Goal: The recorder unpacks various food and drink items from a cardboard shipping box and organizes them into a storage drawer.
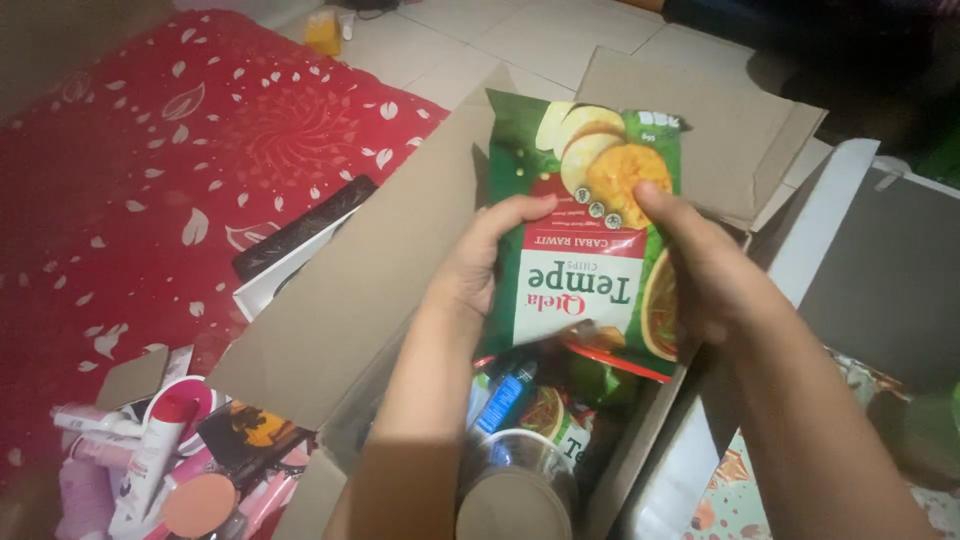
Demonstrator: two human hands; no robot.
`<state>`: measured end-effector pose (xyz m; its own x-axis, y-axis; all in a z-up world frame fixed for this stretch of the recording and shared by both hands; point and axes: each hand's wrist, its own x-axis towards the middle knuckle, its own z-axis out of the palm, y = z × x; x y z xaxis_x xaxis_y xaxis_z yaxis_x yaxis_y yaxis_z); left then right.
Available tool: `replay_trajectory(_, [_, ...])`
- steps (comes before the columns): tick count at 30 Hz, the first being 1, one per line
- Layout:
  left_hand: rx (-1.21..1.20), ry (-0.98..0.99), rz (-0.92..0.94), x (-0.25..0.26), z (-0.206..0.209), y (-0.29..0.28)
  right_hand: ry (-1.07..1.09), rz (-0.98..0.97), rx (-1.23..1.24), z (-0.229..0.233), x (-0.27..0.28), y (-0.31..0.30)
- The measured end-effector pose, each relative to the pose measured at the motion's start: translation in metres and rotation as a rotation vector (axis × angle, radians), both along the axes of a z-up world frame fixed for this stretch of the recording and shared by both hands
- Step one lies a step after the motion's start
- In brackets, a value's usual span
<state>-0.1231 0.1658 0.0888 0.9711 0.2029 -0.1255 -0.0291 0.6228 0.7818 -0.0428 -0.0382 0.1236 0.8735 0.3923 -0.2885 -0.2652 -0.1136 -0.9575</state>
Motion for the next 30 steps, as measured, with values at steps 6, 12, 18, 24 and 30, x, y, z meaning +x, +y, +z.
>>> replay_trajectory(6, [-0.228,-0.006,-0.113,0.002,-0.004,-0.003,0.14,0.185,0.211,-0.001,-0.006,0.003])
replay_trajectory(12, [0.056,0.075,-0.001,-0.003,0.01,-0.017,0.111,0.099,0.119,0.0,-0.011,0.007])
replay_trajectory(18, [0.194,0.131,-0.001,-0.002,0.015,-0.027,0.104,0.026,0.022,0.004,-0.01,0.005])
replay_trajectory(24, [0.048,-0.076,0.072,-0.001,0.014,-0.03,0.292,0.25,0.008,-0.007,0.017,-0.028])
replay_trajectory(30, [0.095,-0.208,0.421,0.011,-0.001,-0.034,0.1,0.437,0.041,-0.02,0.046,-0.054])
